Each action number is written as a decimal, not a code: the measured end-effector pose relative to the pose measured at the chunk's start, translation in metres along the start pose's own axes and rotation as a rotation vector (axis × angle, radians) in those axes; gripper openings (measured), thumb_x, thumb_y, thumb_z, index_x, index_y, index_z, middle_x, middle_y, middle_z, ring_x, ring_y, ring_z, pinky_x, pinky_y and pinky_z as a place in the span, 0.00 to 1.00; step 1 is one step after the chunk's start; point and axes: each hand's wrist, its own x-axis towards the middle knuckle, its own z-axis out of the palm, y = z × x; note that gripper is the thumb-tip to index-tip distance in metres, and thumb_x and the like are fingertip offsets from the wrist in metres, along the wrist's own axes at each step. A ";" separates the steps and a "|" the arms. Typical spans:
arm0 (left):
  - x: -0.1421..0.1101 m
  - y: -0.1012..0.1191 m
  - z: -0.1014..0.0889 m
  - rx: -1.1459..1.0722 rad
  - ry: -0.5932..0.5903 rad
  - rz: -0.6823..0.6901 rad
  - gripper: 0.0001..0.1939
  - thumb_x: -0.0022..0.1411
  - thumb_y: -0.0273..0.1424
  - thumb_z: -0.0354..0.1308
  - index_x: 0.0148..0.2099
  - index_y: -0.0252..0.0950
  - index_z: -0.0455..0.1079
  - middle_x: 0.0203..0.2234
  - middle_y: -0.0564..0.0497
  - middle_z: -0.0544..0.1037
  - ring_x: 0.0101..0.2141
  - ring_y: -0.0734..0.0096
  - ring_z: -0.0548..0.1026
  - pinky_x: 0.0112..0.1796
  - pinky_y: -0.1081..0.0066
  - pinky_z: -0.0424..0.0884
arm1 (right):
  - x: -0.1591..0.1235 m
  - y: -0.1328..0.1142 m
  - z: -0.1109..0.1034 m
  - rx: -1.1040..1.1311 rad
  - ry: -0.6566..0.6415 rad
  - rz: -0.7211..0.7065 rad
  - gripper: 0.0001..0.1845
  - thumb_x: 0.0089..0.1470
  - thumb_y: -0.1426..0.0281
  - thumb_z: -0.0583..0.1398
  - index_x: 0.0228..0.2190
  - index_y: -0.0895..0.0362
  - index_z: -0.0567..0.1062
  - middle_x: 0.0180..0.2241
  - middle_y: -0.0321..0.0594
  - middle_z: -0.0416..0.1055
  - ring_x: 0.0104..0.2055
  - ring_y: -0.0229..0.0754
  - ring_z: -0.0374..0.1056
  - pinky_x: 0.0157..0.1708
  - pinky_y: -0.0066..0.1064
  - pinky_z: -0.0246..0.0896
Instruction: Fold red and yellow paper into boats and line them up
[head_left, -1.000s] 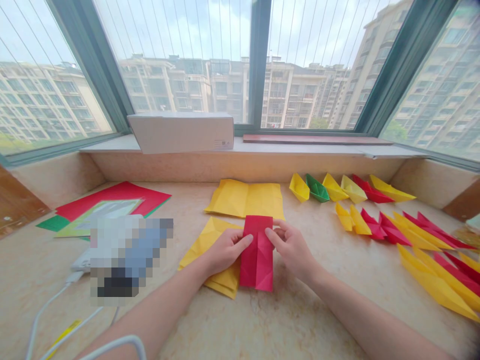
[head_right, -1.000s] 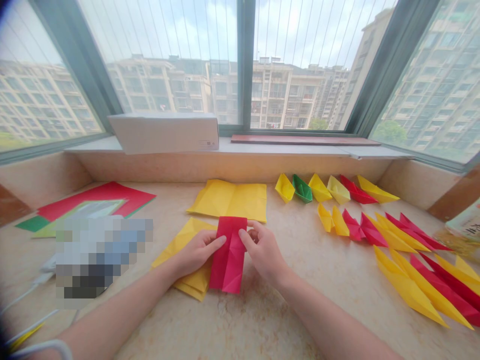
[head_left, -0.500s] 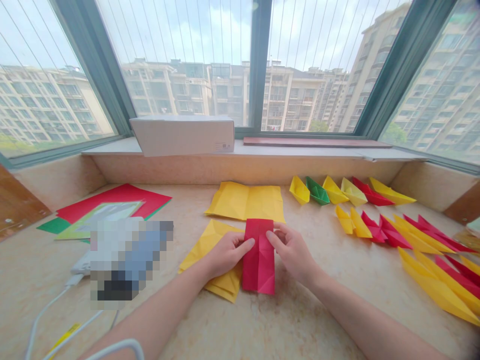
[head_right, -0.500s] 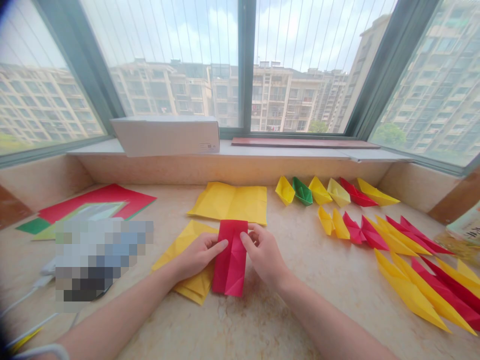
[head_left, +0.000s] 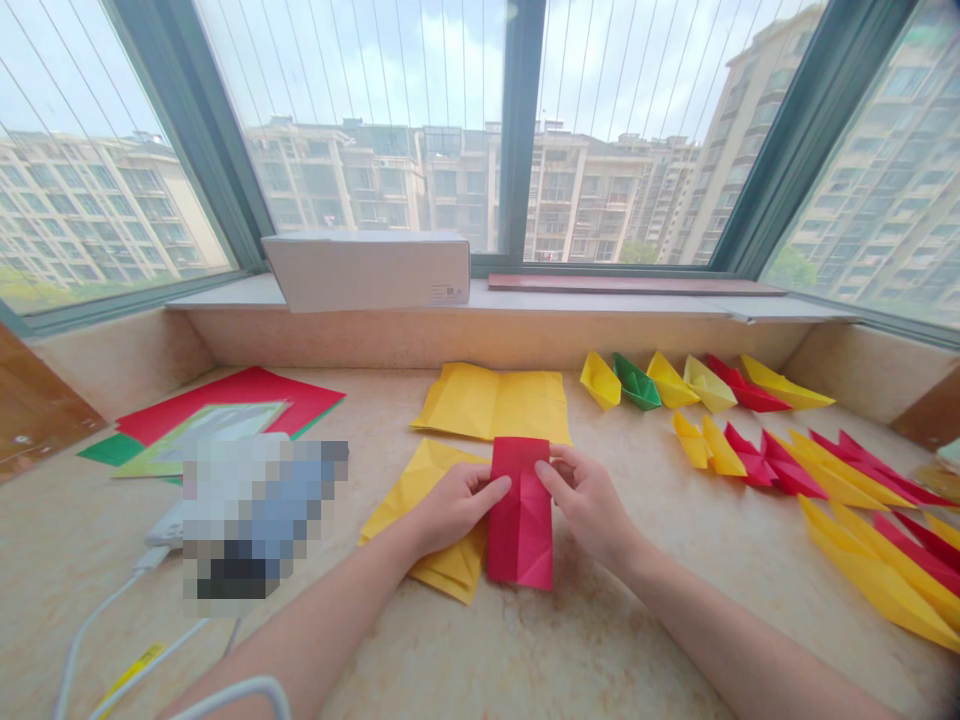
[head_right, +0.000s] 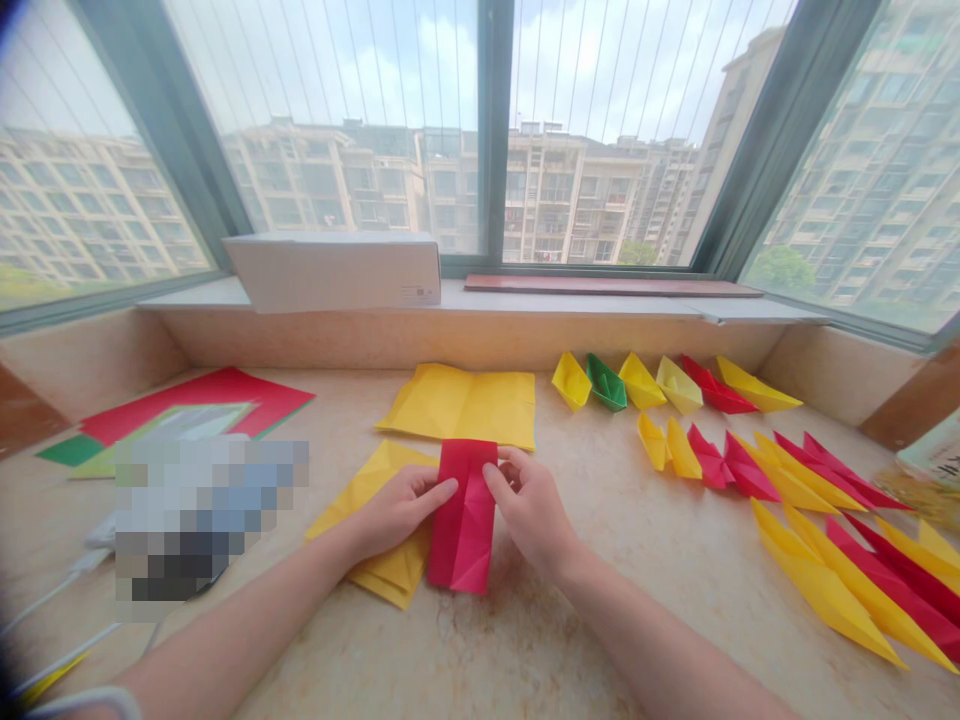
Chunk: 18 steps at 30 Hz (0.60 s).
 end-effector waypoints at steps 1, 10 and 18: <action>0.000 0.000 0.000 0.001 0.004 0.004 0.20 0.64 0.43 0.54 0.43 0.30 0.77 0.32 0.46 0.80 0.33 0.64 0.74 0.36 0.71 0.68 | 0.000 0.000 0.000 0.002 -0.002 0.003 0.16 0.56 0.60 0.59 0.42 0.56 0.75 0.30 0.40 0.76 0.28 0.40 0.69 0.28 0.30 0.64; 0.001 -0.001 0.000 0.037 0.033 0.011 0.22 0.64 0.44 0.52 0.34 0.30 0.74 0.27 0.49 0.77 0.28 0.70 0.70 0.30 0.74 0.65 | 0.000 -0.002 0.000 0.004 -0.013 0.003 0.17 0.57 0.60 0.58 0.43 0.57 0.75 0.31 0.41 0.77 0.30 0.40 0.70 0.29 0.30 0.64; 0.001 -0.002 -0.002 0.030 0.047 0.020 0.22 0.65 0.45 0.51 0.33 0.30 0.72 0.26 0.50 0.75 0.26 0.72 0.68 0.29 0.74 0.63 | -0.002 -0.009 0.002 0.009 -0.098 0.017 0.14 0.58 0.61 0.58 0.42 0.57 0.73 0.33 0.40 0.77 0.30 0.39 0.70 0.29 0.28 0.64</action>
